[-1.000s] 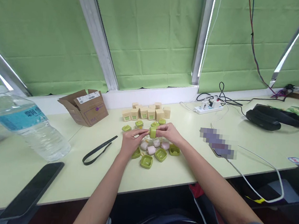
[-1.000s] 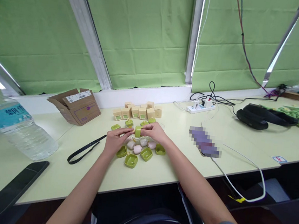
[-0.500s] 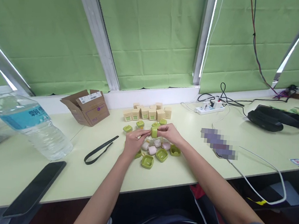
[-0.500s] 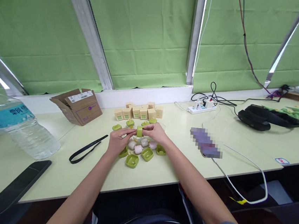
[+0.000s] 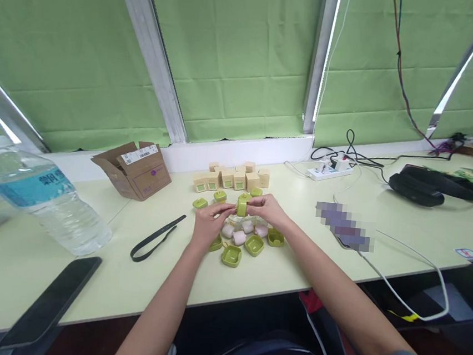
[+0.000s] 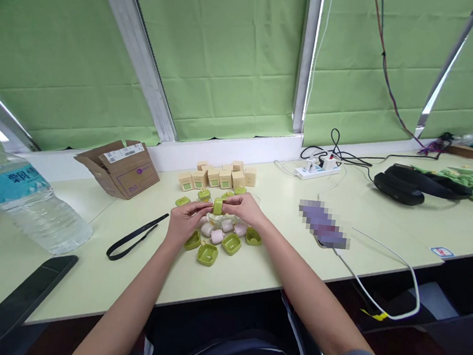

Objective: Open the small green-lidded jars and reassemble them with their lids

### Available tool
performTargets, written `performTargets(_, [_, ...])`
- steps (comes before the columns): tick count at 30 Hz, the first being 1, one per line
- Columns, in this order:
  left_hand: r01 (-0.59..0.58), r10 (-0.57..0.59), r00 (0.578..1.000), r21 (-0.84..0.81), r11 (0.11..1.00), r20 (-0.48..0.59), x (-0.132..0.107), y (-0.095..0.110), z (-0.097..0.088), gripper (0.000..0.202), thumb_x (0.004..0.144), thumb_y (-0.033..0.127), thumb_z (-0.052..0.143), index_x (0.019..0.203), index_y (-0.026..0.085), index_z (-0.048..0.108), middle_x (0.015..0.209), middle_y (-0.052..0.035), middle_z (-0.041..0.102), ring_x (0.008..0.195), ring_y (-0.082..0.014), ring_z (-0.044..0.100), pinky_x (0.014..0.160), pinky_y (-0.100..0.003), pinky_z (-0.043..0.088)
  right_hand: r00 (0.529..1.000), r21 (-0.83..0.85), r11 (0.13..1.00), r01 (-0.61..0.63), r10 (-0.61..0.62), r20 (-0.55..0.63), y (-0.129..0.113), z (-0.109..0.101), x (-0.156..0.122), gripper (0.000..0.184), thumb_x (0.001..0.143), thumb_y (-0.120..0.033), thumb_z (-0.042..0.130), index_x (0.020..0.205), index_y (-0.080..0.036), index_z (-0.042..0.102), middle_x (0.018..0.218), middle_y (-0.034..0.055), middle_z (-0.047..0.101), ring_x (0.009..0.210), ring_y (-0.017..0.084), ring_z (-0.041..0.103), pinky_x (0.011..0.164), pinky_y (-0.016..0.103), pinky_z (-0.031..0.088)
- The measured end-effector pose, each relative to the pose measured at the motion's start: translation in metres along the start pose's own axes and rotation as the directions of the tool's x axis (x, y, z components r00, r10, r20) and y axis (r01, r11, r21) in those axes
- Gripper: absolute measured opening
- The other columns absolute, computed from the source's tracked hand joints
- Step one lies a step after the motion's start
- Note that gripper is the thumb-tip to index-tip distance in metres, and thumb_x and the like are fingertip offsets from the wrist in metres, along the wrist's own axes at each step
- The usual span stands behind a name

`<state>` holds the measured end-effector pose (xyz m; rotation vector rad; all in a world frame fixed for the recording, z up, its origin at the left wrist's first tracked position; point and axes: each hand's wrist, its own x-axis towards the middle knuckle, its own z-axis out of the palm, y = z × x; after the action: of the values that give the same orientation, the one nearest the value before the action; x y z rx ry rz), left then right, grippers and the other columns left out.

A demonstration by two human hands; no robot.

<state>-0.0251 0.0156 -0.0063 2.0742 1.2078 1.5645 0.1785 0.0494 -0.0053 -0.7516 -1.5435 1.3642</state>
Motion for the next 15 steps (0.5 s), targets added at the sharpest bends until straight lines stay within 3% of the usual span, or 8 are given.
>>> performTargets(4, [-0.086, 0.085, 0.996, 0.052, 0.995, 0.027, -0.0001, 0.0032, -0.0004, 0.012, 0.085, 0.028, 0.068, 0.088, 0.025, 0.079, 0.087, -0.0029, 0.078, 0.08, -0.019, 0.072, 0.08, -0.035, 0.059, 1.0, 0.004, 1.0, -0.001, 0.001, 0.015, -0.0003, 0.0018, -0.0008, 0.039, 0.061, -0.042, 0.084, 0.09, -0.016, 0.08, 0.087, 0.0067, 0.078, 0.081, 0.024, 0.073, 0.08, 0.036, 0.057])
performTargets(10, [-0.146, 0.144, 0.989, 0.07, 0.987, 0.029, -0.0011, 0.0055, 0.0055, 0.019, 0.09, 0.031, 0.062, 0.1, 0.025, 0.078, 0.097, -0.0052, 0.076, 0.089, -0.019, 0.07, 0.084, -0.035, 0.057, 0.998, 0.011, 0.999, 0.03, -0.03, -0.059, -0.0013, 0.003, 0.0012, 0.035, 0.06, -0.042, 0.085, 0.082, -0.015, 0.079, 0.078, 0.0056, 0.077, 0.074, 0.021, 0.071, 0.076, 0.033, 0.055])
performTargets(15, [-0.026, 0.027, 0.99, -0.013, 1.0, 0.137, -0.0024, 0.0032, 0.0067, 0.041, 0.091, 0.039, 0.061, 0.13, 0.024, 0.063, 0.123, -0.0094, 0.068, 0.099, -0.0205, 0.069, 0.089, -0.036, 0.056, 0.996, -0.004, 0.999, 0.05, -0.05, -0.074, 0.0013, 0.0028, 0.003, 0.037, 0.06, -0.044, 0.085, 0.079, -0.014, 0.077, 0.073, 0.0047, 0.075, 0.069, 0.019, 0.068, 0.07, 0.031, 0.053])
